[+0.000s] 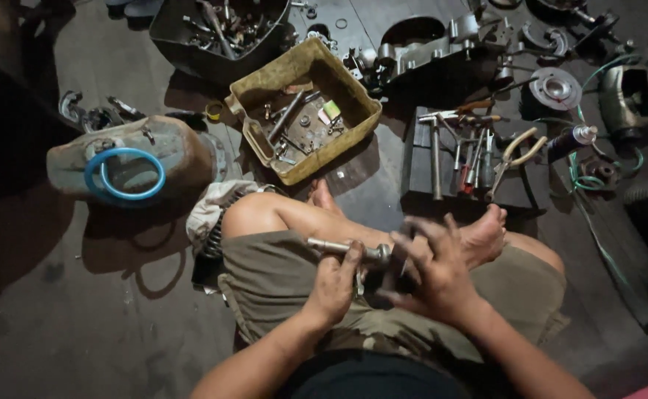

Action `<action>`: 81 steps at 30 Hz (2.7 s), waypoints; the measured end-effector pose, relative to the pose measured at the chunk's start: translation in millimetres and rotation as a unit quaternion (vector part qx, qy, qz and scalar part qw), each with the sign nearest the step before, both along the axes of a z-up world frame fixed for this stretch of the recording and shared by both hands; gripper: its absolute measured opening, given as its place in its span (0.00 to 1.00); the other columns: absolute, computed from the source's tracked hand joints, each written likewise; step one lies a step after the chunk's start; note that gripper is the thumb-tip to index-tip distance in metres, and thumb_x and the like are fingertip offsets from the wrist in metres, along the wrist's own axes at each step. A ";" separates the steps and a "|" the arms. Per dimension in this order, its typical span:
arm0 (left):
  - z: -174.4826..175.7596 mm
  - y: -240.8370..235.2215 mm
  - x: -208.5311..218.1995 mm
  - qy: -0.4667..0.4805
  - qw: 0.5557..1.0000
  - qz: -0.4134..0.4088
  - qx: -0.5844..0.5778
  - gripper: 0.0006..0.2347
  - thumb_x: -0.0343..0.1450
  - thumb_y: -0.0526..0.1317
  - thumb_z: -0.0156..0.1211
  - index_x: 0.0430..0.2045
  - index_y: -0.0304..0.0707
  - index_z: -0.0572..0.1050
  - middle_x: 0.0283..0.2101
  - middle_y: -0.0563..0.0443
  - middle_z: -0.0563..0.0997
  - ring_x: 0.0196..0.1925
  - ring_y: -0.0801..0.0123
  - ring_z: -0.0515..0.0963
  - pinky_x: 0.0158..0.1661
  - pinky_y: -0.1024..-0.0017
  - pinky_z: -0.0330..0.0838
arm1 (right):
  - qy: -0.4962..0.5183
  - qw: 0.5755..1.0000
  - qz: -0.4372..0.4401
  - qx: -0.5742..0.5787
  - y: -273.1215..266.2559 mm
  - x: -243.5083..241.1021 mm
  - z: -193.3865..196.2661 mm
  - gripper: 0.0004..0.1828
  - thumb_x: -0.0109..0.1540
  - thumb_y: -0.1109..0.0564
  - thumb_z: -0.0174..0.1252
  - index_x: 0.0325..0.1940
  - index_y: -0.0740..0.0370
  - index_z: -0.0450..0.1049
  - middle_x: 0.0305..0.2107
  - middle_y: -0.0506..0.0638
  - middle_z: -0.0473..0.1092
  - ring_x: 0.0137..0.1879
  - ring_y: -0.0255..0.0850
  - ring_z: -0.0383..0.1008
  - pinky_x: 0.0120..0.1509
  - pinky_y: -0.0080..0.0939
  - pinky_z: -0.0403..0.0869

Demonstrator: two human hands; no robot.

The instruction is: Assembling and inspecting a motorcycle gear and shaft assembly while sitting on the floor.

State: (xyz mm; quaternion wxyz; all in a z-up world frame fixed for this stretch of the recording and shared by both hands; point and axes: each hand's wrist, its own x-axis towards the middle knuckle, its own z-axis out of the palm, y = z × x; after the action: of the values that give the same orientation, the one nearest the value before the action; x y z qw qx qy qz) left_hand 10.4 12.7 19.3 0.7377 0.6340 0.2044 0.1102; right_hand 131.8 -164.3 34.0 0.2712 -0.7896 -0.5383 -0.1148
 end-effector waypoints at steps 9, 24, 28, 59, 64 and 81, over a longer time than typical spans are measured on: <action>-7.4 -0.7 2.2 0.042 0.994 -0.012 -0.100 0.18 0.77 0.47 0.49 0.21 0.34 0.75 0.20 0.51 0.74 0.23 0.72 0.68 0.28 0.74 0.64 | 0.055 0.998 0.042 0.012 -9.5 -8.0 7.5 0.57 0.42 0.34 0.79 0.69 0.55 0.65 0.64 0.59 0.63 0.65 0.55 0.70 0.81 0.76 0.50; -9.2 2.7 -0.5 0.060 0.986 -0.018 -0.153 0.19 0.77 0.48 0.49 0.21 0.33 0.74 0.19 0.50 0.73 0.21 0.71 0.66 0.26 0.73 0.60 | 0.007 0.998 0.060 -0.016 -14.1 -1.9 -14.8 0.60 0.44 0.33 0.79 0.74 0.45 0.59 0.69 0.54 0.60 0.73 0.50 0.62 0.86 0.74 0.34; -10.6 3.9 1.3 0.034 0.987 -0.001 -0.160 0.14 0.77 0.44 0.50 0.28 0.32 0.76 0.25 0.51 0.74 0.27 0.72 0.69 0.31 0.73 0.65 | -0.014 0.999 0.014 -0.033 -7.8 6.3 2.7 0.59 0.43 0.32 0.76 0.72 0.49 0.60 0.65 0.56 0.62 0.70 0.52 0.64 0.84 0.76 0.39; -10.2 3.1 -3.8 0.043 0.984 -0.024 -0.174 0.16 0.78 0.45 0.49 0.26 0.32 0.76 0.21 0.51 0.73 0.23 0.72 0.68 0.27 0.74 0.62 | 0.032 0.999 0.020 -0.025 -12.5 3.7 26.9 0.51 0.43 0.38 0.79 0.67 0.51 0.69 0.65 0.61 0.62 0.67 0.58 0.67 0.77 0.72 0.57; -6.6 2.6 -4.1 0.015 0.978 -0.057 -0.201 0.13 0.77 0.43 0.49 0.29 0.33 0.74 0.20 0.53 0.69 0.24 0.72 0.67 0.29 0.74 0.62 | 0.024 0.996 0.085 -0.015 -19.2 7.6 7.2 0.59 0.44 0.33 0.80 0.73 0.48 0.61 0.65 0.59 0.65 0.73 0.55 0.66 0.80 0.76 0.51; -3.4 -1.2 2.6 -0.030 0.982 -0.090 -0.161 0.06 0.73 0.38 0.58 0.31 0.32 0.77 0.33 0.53 0.77 0.37 0.73 0.71 0.42 0.75 0.65 | 0.195 0.980 0.005 0.035 -22.6 7.9 11.2 0.53 0.44 0.35 0.75 0.68 0.56 0.68 0.68 0.62 0.60 0.72 0.61 0.62 0.77 0.65 0.60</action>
State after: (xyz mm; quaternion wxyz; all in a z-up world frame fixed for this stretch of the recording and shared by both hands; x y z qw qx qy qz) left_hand 13.1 11.5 15.9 0.8429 0.5191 0.1391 0.0278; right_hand 139.7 -186.9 45.2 0.3990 -0.7843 -0.4744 0.0239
